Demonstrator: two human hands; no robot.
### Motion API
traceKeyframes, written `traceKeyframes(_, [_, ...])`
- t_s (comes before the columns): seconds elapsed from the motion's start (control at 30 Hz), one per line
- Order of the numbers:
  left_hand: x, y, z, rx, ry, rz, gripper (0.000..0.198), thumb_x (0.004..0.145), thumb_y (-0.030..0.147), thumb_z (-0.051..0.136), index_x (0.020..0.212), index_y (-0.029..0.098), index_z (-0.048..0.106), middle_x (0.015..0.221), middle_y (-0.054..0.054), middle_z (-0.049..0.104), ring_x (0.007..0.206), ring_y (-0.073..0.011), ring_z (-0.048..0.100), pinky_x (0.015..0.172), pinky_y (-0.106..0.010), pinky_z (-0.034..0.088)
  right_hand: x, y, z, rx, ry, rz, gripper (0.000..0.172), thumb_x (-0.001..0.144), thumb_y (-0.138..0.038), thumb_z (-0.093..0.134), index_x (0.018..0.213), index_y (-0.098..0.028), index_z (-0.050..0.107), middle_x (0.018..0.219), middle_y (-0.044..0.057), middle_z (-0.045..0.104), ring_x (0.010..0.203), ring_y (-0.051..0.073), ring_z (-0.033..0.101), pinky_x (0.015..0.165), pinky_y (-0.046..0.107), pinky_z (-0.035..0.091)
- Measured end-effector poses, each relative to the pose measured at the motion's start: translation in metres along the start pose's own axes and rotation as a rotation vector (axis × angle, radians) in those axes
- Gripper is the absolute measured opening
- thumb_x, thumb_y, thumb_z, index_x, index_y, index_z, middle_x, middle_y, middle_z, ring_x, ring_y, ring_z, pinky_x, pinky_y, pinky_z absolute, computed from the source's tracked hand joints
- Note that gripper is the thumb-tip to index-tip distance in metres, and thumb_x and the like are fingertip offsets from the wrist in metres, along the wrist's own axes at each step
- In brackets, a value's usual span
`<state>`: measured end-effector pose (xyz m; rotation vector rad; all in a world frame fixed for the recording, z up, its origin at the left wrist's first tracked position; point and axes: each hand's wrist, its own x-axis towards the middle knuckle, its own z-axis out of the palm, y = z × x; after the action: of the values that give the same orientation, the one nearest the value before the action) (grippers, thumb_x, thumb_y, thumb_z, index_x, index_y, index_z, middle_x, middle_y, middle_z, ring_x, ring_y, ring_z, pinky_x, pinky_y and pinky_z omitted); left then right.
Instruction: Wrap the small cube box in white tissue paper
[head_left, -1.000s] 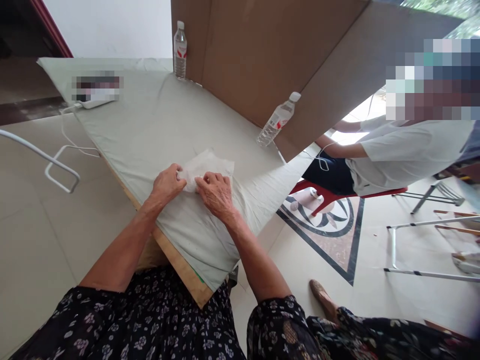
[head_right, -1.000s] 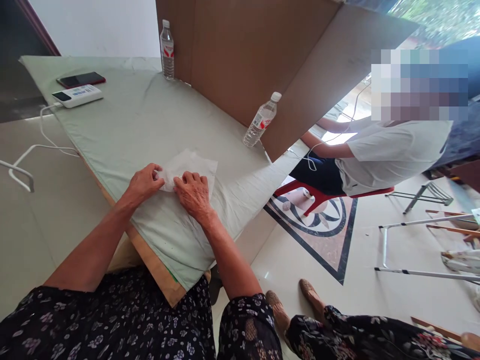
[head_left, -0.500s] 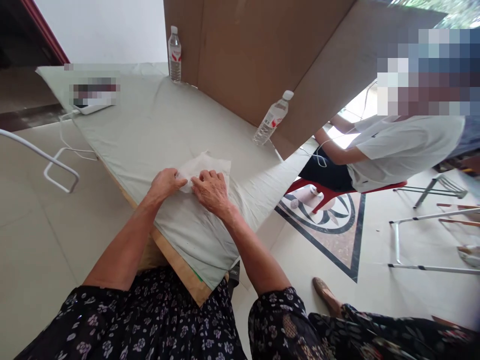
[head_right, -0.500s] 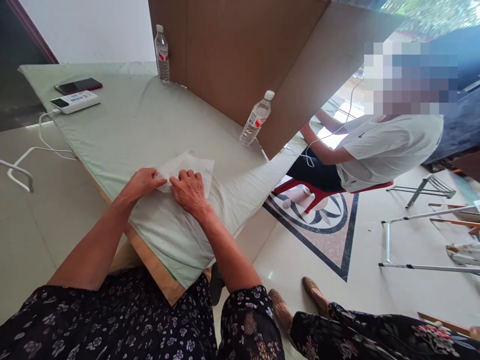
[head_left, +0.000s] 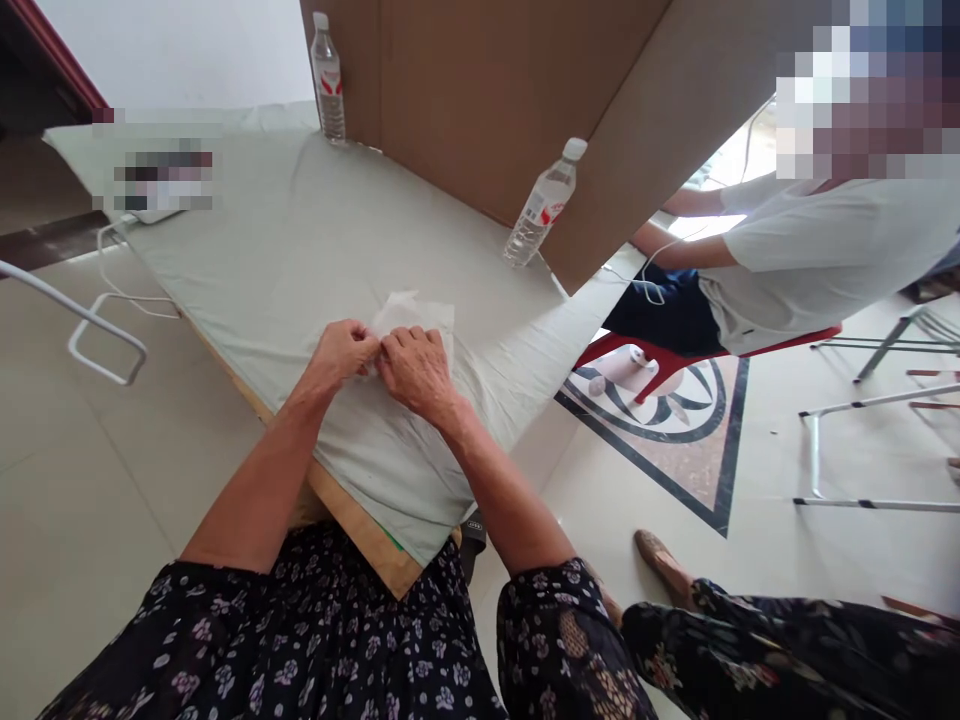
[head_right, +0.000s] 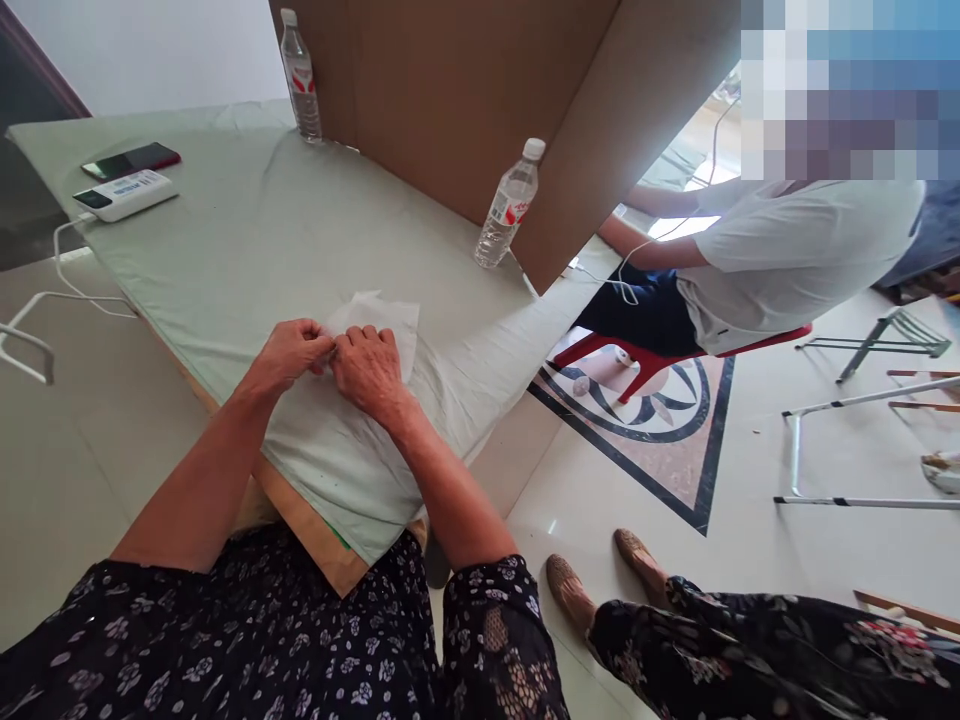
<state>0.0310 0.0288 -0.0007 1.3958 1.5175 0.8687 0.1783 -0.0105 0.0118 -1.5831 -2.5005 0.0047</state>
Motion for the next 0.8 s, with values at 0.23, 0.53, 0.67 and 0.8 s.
traceKeyframes(0.23, [-0.01, 0.006, -0.012, -0.053, -0.216, 0.075, 0.027, 0.06, 0.027, 0.058, 0.078, 0.019, 0.076, 0.074, -0.002, 0.073, 0.067, -0.0181, 0.064, 0.064, -0.03, 0.056, -0.009, 0.004, -0.009, 0.094, 0.001, 0.066, 0.032, 0.095, -0.006, 0.044, 0.117, -0.015, 0.065, 0.102, 0.012, 0.076, 0.1, 0.025, 0.065, 0.091, 0.037, 0.034])
traceKeyframes(0.53, [-0.012, -0.006, 0.007, 0.531, 0.016, 0.469, 0.024, 0.084, 0.027, 0.057, 0.09, 0.019, 0.079, 0.097, -0.013, 0.071, 0.096, -0.0281, 0.066, 0.09, -0.04, 0.053, -0.021, 0.024, -0.002, 0.331, 0.21, 0.099, 0.032, 0.091, -0.005, 0.046, 0.106, -0.021, 0.069, 0.12, 0.009, 0.077, 0.12, 0.023, 0.066, 0.106, 0.039, 0.038])
traceKeyframes(0.67, [-0.011, -0.014, 0.01, 0.541, 0.012, 0.596, 0.024, 0.091, 0.028, 0.054, 0.093, 0.018, 0.076, 0.111, -0.016, 0.068, 0.109, -0.0289, 0.063, 0.097, -0.04, 0.051, -0.054, 0.053, 0.005, 0.503, 0.433, 0.409, 0.024, 0.092, -0.022, 0.055, 0.112, -0.021, 0.068, 0.124, 0.013, 0.073, 0.109, 0.026, 0.068, 0.1, 0.043, 0.048])
traceKeyframes(0.8, [-0.01, -0.016, 0.01, 0.547, -0.015, 0.61, 0.023, 0.093, 0.025, 0.052, 0.095, 0.019, 0.074, 0.105, -0.013, 0.067, 0.1, -0.0254, 0.063, 0.093, -0.037, 0.052, -0.067, 0.071, 0.016, 0.692, 0.257, 0.645, 0.053, 0.089, -0.049, 0.067, 0.131, -0.017, 0.062, 0.112, 0.013, 0.075, 0.082, 0.022, 0.07, 0.087, 0.042, 0.054])
